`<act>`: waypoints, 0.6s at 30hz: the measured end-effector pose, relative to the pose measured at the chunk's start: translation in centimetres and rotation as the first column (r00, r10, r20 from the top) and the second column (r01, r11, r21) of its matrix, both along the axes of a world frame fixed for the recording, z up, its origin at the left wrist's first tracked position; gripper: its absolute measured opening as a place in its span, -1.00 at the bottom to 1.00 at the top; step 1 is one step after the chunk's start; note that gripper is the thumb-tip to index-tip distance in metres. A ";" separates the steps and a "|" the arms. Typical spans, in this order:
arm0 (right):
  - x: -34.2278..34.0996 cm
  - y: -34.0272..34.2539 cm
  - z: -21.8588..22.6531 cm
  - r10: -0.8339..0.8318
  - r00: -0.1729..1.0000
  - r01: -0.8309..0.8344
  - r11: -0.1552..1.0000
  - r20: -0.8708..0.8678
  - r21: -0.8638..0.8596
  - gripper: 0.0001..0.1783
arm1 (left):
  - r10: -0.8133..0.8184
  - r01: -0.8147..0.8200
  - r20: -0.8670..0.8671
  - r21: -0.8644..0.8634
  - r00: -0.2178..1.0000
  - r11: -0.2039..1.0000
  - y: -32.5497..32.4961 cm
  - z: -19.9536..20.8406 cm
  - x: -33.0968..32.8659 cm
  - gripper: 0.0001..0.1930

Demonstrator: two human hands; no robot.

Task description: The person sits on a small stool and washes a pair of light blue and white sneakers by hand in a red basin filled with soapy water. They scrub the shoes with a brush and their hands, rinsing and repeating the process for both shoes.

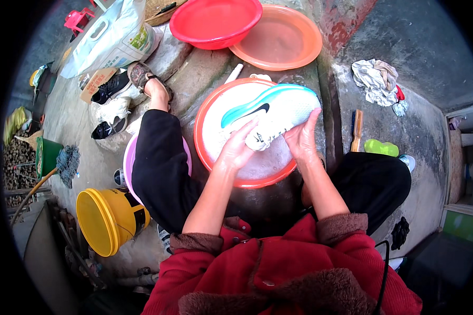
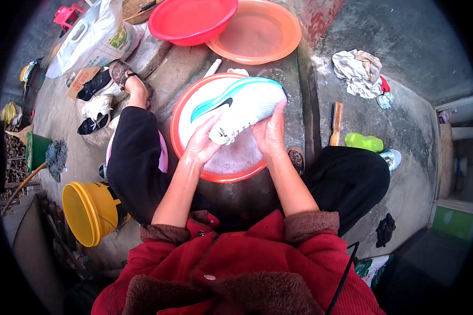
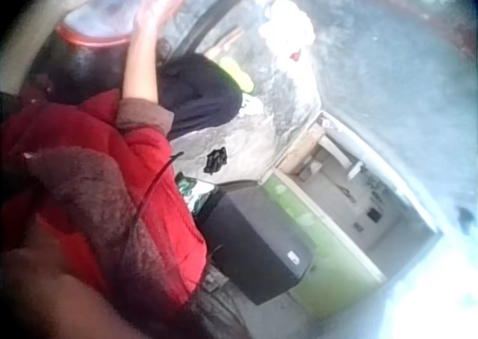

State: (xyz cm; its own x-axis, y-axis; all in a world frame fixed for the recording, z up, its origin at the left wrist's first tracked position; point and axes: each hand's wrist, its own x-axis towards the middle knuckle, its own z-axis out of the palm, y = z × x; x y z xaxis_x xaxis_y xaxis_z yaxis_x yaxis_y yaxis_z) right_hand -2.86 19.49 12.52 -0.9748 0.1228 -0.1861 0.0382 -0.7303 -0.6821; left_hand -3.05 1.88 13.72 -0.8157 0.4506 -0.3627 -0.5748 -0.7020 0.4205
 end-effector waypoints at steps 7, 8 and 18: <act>-0.6 -0.1 -1.6 -0.108 0.973 0.153 0.963 0.204 -0.220 0.09 | 0.050 -0.066 -0.104 -0.156 0.993 0.986 2.5 0.8 1.7 -0.65; -0.6 -0.1 -1.6 -0.117 0.972 0.162 0.961 0.205 -0.222 0.09 | 0.037 -0.056 -0.105 -0.178 0.994 0.982 2.5 0.5 1.7 -0.66; -0.7 0.3 -0.9 -0.165 0.925 0.284 0.899 0.344 -0.334 0.04 | -0.068 -0.054 -0.231 -0.485 0.971 0.873 3.1 0.1 2.4 -0.70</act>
State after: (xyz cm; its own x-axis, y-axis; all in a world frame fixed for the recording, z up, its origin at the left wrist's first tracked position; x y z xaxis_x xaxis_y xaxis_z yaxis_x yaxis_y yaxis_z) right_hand -3.58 19.78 11.58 -0.8191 0.1955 -0.5393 0.0009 -0.9397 -0.3420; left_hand -0.69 5.03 13.83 -0.9012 0.2735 -0.3362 -0.4212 -0.3707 0.8277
